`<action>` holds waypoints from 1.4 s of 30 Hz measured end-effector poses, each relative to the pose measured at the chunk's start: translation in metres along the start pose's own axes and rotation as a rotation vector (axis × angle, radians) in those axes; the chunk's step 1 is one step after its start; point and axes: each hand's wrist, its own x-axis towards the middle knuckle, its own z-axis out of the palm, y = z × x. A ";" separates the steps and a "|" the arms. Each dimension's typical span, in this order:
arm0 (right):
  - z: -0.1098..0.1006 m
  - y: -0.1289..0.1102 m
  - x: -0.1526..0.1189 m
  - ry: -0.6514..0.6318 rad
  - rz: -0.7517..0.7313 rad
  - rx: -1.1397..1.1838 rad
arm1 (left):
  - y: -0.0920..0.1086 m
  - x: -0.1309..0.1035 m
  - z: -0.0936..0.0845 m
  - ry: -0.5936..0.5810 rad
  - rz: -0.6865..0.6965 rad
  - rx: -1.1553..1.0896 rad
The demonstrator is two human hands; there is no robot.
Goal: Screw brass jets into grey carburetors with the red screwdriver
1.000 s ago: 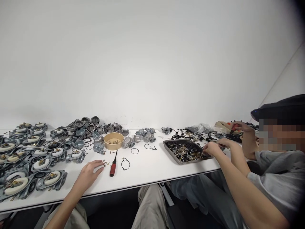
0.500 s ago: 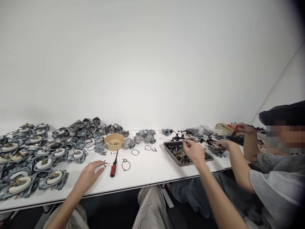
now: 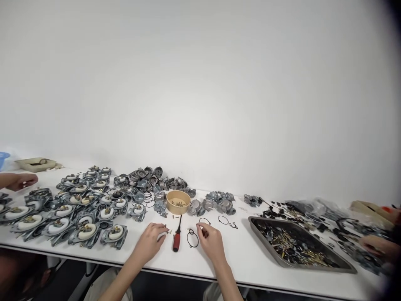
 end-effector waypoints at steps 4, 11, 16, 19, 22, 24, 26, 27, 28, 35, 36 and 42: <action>-0.007 -0.002 -0.005 -0.145 0.003 0.100 | 0.010 -0.002 0.000 0.018 -0.019 -0.001; -0.003 -0.005 -0.006 -0.193 -0.029 0.161 | 0.036 -0.002 -0.079 0.107 -0.068 0.146; -0.002 -0.002 -0.006 -0.198 -0.032 0.179 | 0.012 -0.027 -0.156 0.107 -0.413 0.421; -0.004 -0.005 -0.005 -0.202 -0.031 0.185 | -0.010 -0.036 -0.164 -0.108 -0.557 0.400; -0.004 -0.005 -0.006 -0.204 -0.016 0.171 | -0.020 -0.033 -0.156 -0.203 -0.588 0.377; -0.003 -0.003 -0.006 -0.204 -0.010 0.155 | -0.019 -0.027 -0.148 -0.201 -0.581 0.359; -0.003 -0.001 -0.005 -0.173 -0.021 0.142 | -0.013 -0.020 -0.138 -0.178 -0.550 0.319; -0.002 -0.001 -0.003 -0.144 -0.034 0.139 | -0.008 -0.016 -0.132 -0.159 -0.525 0.295; -0.001 -0.003 0.002 -0.112 -0.052 0.137 | -0.003 -0.013 -0.124 -0.146 -0.503 0.265; 0.032 -0.064 0.093 -0.267 -0.280 -0.149 | 0.048 0.000 -0.067 -0.128 -0.473 0.121; 0.043 -0.075 0.111 -0.342 -0.281 -0.258 | 0.053 0.000 -0.065 -0.137 -0.473 0.092; 0.122 -0.108 0.189 -0.589 -0.232 -0.426 | 0.054 -0.005 -0.079 -0.232 -0.510 -0.051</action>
